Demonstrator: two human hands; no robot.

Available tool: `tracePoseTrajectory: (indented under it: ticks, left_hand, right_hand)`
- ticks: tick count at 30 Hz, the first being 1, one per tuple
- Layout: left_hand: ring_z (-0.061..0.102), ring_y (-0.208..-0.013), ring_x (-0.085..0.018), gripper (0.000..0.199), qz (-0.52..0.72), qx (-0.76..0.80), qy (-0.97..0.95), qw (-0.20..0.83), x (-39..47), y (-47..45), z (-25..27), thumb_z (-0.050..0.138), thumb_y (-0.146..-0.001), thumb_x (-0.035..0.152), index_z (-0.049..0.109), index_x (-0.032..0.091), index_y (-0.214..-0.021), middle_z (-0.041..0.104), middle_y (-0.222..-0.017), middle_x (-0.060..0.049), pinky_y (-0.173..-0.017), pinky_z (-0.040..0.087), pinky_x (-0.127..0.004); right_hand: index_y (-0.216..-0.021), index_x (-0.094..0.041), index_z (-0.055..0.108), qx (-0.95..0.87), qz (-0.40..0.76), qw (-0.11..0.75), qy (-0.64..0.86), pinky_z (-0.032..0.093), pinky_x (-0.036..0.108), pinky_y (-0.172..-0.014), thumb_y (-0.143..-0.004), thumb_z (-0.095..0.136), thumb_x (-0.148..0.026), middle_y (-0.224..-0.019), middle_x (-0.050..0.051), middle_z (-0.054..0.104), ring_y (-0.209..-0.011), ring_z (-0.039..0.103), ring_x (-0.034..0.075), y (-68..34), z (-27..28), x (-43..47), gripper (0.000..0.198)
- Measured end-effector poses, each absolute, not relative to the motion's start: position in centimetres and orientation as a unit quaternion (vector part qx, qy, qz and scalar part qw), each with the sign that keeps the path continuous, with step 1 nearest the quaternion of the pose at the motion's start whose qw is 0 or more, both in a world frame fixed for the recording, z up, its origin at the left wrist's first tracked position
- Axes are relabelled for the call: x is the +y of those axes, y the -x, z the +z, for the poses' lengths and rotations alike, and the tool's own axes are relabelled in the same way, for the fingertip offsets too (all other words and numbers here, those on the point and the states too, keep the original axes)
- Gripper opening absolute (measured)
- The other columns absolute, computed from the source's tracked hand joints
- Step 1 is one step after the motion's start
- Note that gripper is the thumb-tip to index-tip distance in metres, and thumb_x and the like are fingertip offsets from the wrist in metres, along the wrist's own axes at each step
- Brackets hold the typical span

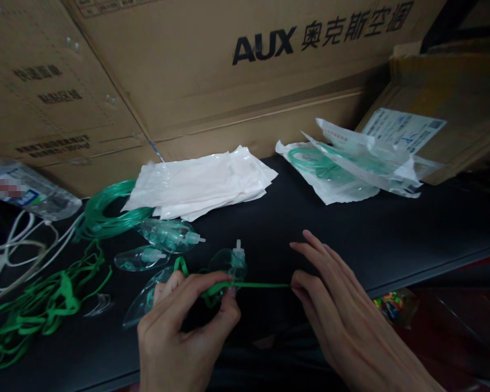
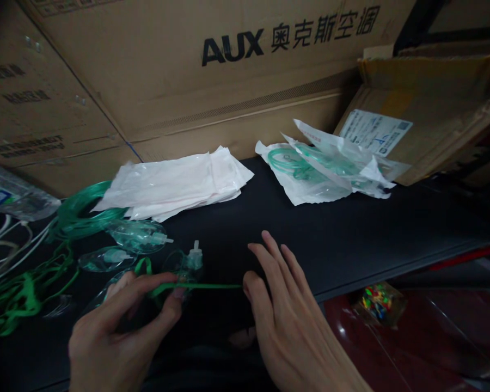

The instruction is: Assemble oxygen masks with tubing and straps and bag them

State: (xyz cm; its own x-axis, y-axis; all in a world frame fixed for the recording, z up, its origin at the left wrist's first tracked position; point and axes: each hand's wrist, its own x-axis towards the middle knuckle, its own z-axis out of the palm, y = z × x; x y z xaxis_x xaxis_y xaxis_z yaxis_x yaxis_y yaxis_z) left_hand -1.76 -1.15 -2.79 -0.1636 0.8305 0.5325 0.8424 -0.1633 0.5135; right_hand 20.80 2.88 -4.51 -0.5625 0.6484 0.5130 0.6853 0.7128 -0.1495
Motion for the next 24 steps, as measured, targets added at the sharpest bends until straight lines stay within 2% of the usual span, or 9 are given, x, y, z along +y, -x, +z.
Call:
tracePoseTrajectory:
  ticks: [5, 8, 11, 14, 18, 21, 24]
  left_hand:
    - [0.059, -0.062, -0.018, 0.009, -0.401, -0.639, 0.656, 0.013, -0.8, 1.2, -2.8, 0.068, -0.086, 0.022, 0.073, 0.029, -0.088, 0.068, -0.068, 0.005, -0.075, 0.051, -0.037]
    - [0.057, -0.057, -0.016, 0.013, -0.395, -0.611, 0.686, 0.018, -0.7, 0.8, -2.8, 0.070, -0.084, 0.019, 0.073, 0.029, -0.091, 0.067, -0.065, 0.006, -0.068, 0.051, -0.033]
    - [0.058, -0.057, -0.014, 0.016, -0.420, -0.598, 0.682, -0.007, -0.6, 0.6, -2.7, 0.070, -0.085, 0.016, 0.073, 0.029, -0.094, 0.069, -0.070, 0.006, -0.061, 0.051, -0.028]
    - [0.064, -0.061, -0.013, 0.015, -0.459, -0.596, 0.655, -0.082, -0.2, 0.3, -2.7, 0.069, -0.087, 0.016, 0.074, 0.028, -0.095, 0.073, -0.075, 0.005, -0.058, 0.053, -0.025]
    - [0.072, -0.070, -0.014, 0.018, -0.483, -0.590, 0.620, -0.183, 0.5, -0.8, -3.1, 0.068, -0.088, 0.014, 0.076, 0.028, -0.095, 0.076, -0.081, 0.004, -0.062, 0.058, -0.023]
    - [0.074, -0.073, -0.014, 0.023, -0.497, -0.573, 0.610, -0.232, 0.8, -2.0, -3.6, 0.068, -0.086, 0.010, 0.076, 0.029, -0.097, 0.077, -0.083, 0.004, -0.066, 0.059, -0.023]
    - [0.075, -0.089, -0.016, 0.035, -0.515, -0.557, 0.618, -0.206, 0.8, -2.4, -3.8, 0.069, -0.082, 0.006, 0.076, 0.029, -0.108, 0.078, -0.100, 0.000, -0.080, 0.062, -0.026]
  right_hand:
    - [-0.108, -0.017, 0.058, -0.877, -0.018, 0.291, 0.382, 0.050, 0.064, -0.111, -0.097, 0.045, -0.003, -0.141, 0.026, 0.060, -0.148, 0.043, 0.040, -20.7, -5.0, 3.0, 0.022]
    - [-0.111, -0.019, 0.057, -0.867, 0.045, 0.314, 0.385, 0.052, 0.060, -0.109, -0.099, 0.045, -0.005, -0.145, 0.025, 0.059, -0.145, 0.050, 0.038, -20.2, -5.0, 3.0, 0.021]
    - [-0.121, -0.024, 0.055, -0.813, 0.187, 0.368, 0.410, 0.060, 0.047, -0.103, -0.101, 0.052, -0.014, -0.144, 0.018, 0.062, -0.132, 0.064, 0.031, -19.7, -4.8, 2.9, 0.023]
    - [-0.137, -0.029, 0.050, -0.716, 0.377, 0.408, 0.421, 0.064, 0.034, -0.095, -0.103, 0.056, -0.025, -0.135, 0.012, 0.071, -0.119, 0.074, 0.023, -19.3, -4.5, 3.0, 0.035]
    - [-0.138, -0.031, 0.057, -0.619, 0.547, 0.443, 0.349, 0.063, 0.033, -0.094, -0.102, 0.061, -0.033, -0.130, 0.010, 0.076, -0.115, 0.076, 0.024, -18.4, -4.2, 3.7, 0.037]
    - [-0.132, -0.031, 0.066, -0.578, 0.587, 0.459, 0.332, 0.066, 0.036, -0.091, -0.095, 0.071, -0.037, -0.123, 0.009, 0.080, -0.110, 0.078, 0.027, -17.5, -4.1, 4.5, 0.038]
    - [-0.124, -0.033, 0.072, -0.561, 0.593, 0.455, 0.356, 0.064, 0.033, -0.091, -0.092, 0.075, -0.040, -0.119, 0.006, 0.082, -0.107, 0.079, 0.025, -17.1, -4.1, 5.4, 0.033]
